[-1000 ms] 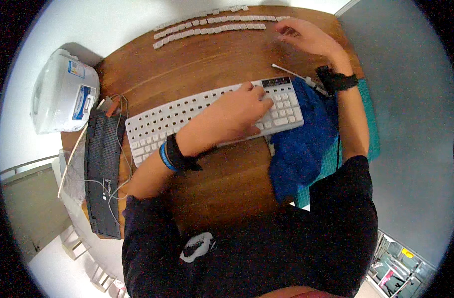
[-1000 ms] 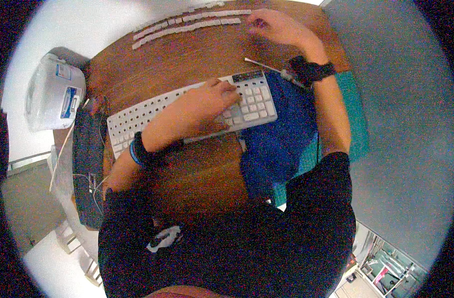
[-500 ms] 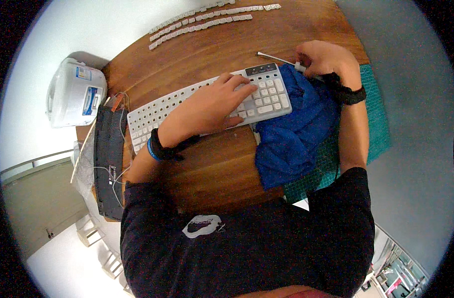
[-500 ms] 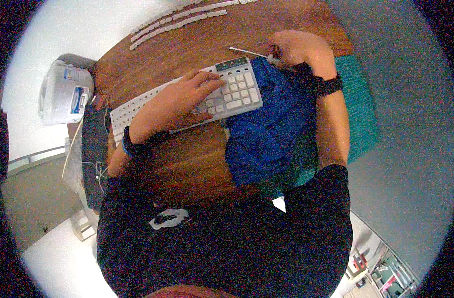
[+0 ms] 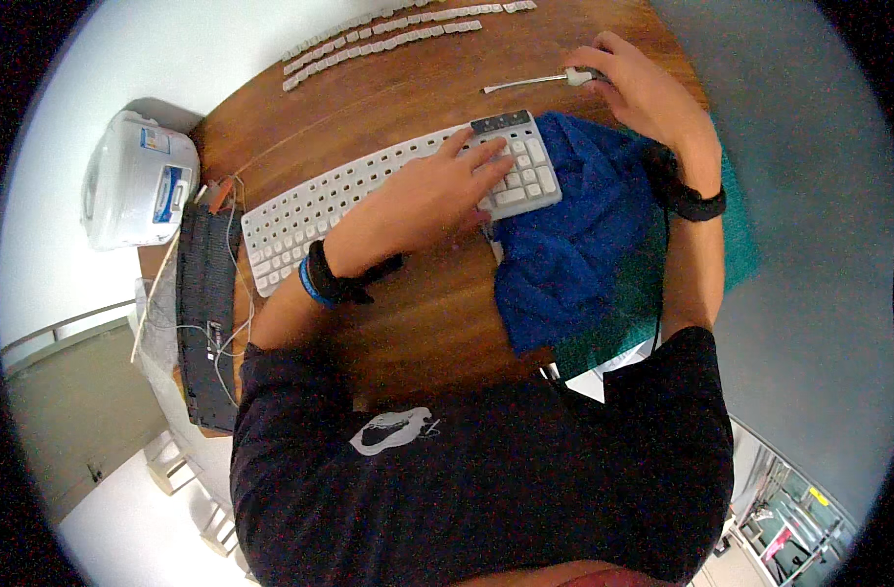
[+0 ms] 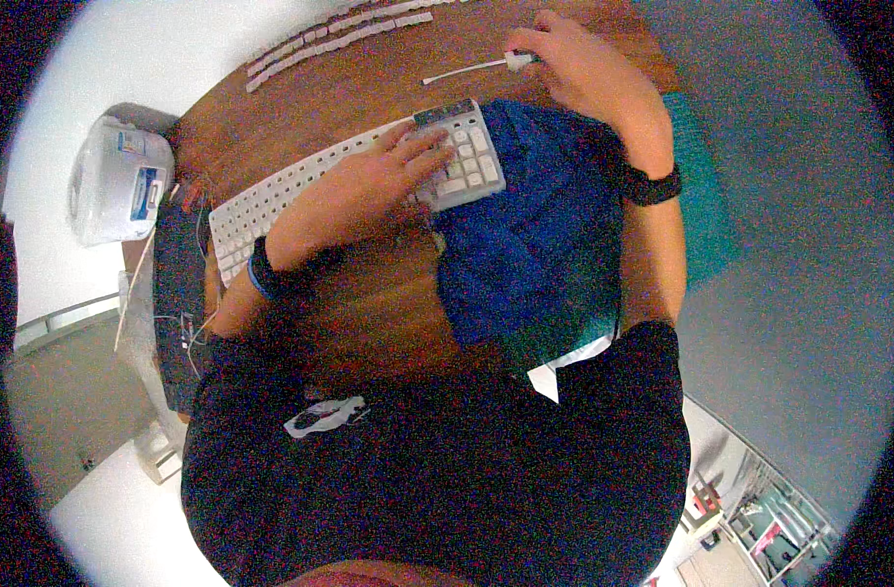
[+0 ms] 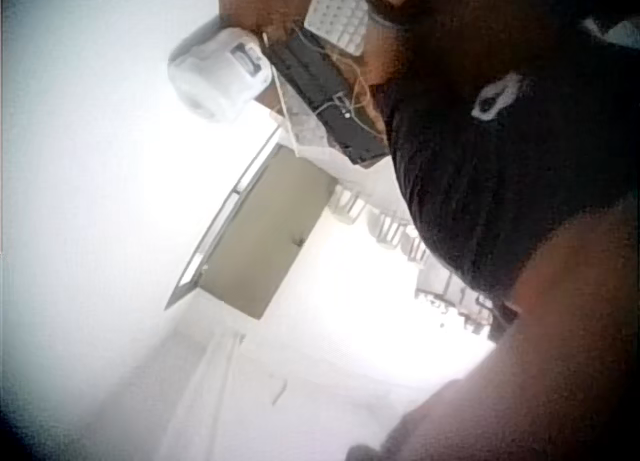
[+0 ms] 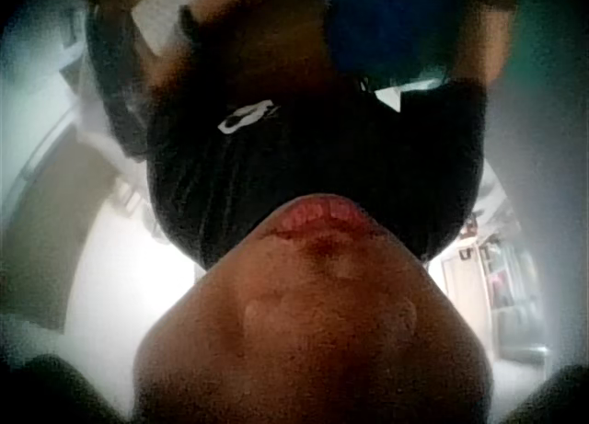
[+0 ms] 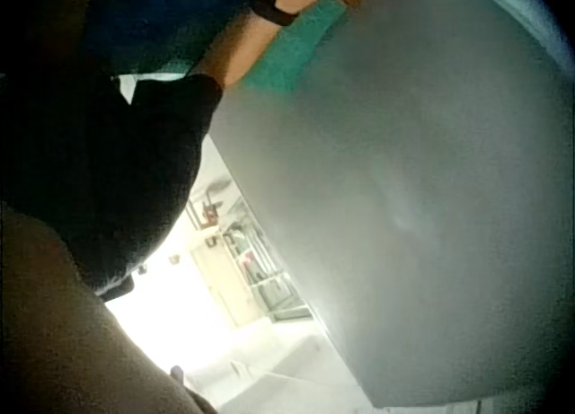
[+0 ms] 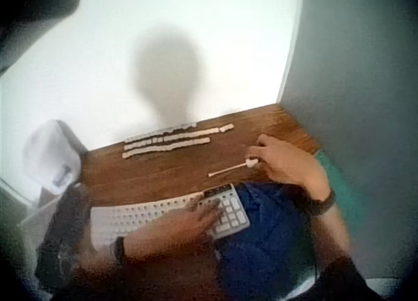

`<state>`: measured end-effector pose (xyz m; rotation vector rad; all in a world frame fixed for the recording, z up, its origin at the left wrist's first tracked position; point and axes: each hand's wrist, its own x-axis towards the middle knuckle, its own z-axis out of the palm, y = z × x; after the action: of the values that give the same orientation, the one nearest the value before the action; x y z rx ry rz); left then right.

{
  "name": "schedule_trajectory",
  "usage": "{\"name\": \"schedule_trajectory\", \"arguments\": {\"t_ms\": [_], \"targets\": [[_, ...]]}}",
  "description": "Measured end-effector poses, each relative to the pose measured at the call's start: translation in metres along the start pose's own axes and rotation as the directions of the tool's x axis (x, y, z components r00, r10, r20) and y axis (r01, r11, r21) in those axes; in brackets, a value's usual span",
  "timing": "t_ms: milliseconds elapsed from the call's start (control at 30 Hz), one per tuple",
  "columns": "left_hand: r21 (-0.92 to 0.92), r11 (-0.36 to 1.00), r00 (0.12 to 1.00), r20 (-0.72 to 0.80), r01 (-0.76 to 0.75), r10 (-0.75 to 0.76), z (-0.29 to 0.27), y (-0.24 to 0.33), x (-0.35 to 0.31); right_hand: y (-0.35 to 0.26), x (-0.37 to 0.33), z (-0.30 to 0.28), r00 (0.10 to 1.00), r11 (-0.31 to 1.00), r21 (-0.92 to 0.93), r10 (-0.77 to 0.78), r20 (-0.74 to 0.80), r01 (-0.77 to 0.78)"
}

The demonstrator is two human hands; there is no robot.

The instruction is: The person uses a small screwdriver to pry off individual keycaps from a white keyboard and places them on the table. The removed keycaps are arranged in rows on the wooden surface.

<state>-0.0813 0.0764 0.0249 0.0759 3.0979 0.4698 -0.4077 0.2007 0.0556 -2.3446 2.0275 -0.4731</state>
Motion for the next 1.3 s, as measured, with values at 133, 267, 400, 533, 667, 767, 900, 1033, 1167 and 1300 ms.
{"name": "schedule_trajectory", "arguments": {"t_ms": [133, 267, 400, 533, 667, 767, 900, 1033, 1167, 1300], "targets": [[-0.001, 1.0, 1.0, -0.013, -0.01, 0.01, 0.006, -0.004, 0.003, -0.029, -0.01, -0.013, 0.996, 0.986, -0.165, -0.03, -0.078, 0.017], [-0.045, 0.999, 0.998, -0.063, -0.008, 0.005, 0.012, -0.005, 0.002, -0.053, -0.023, -0.027, 0.995, 0.917, -0.392, -0.093, -0.037, 0.071], [-0.048, 0.999, 0.997, -0.073, -0.009, 0.005, 0.012, -0.004, 0.0, -0.067, -0.033, -0.038, 0.996, 0.88, -0.468, -0.086, 0.02, 0.085], [-0.059, 0.998, 0.996, -0.09, -0.025, 0.02, 0.014, -0.006, -0.002, -0.081, -0.031, -0.048, 0.994, 0.833, -0.543, -0.089, 0.059, 0.107], [-0.031, 0.999, 0.995, -0.094, -0.035, 0.032, 0.013, -0.007, -0.001, -0.092, -0.026, -0.055, 0.99, 0.807, -0.574, -0.124, 0.062, 0.136], [-0.031, 0.999, 0.995, -0.096, -0.042, 0.039, 0.016, -0.01, 0.001, -0.099, -0.023, -0.057, 0.986, 0.807, -0.568, -0.147, 0.073, 0.162], [-0.052, 0.997, 0.992, -0.114, -0.051, 0.044, 0.016, -0.011, 0.0, -0.106, -0.021, -0.051, 0.985, 0.802, -0.571, -0.138, 0.106, 0.174], [-0.037, 0.999, 0.994, -0.105, -0.028, 0.024, 0.013, -0.007, 0.0, -0.125, -0.016, -0.053, 0.992, 0.79, -0.6, -0.097, 0.086, 0.13], [-0.034, 0.998, 0.993, -0.112, -0.047, 0.043, 0.015, -0.01, 0.0, -0.136, -0.013, -0.054, 0.994, 0.79, -0.606, -0.05, 0.094, 0.097], [-0.056, 0.997, 0.995, -0.09, -0.046, 0.041, 0.012, -0.009, 0.0, -0.131, -0.012, -0.055, 0.982, 0.861, -0.509, 0.098, 0.162, -0.002]]}}
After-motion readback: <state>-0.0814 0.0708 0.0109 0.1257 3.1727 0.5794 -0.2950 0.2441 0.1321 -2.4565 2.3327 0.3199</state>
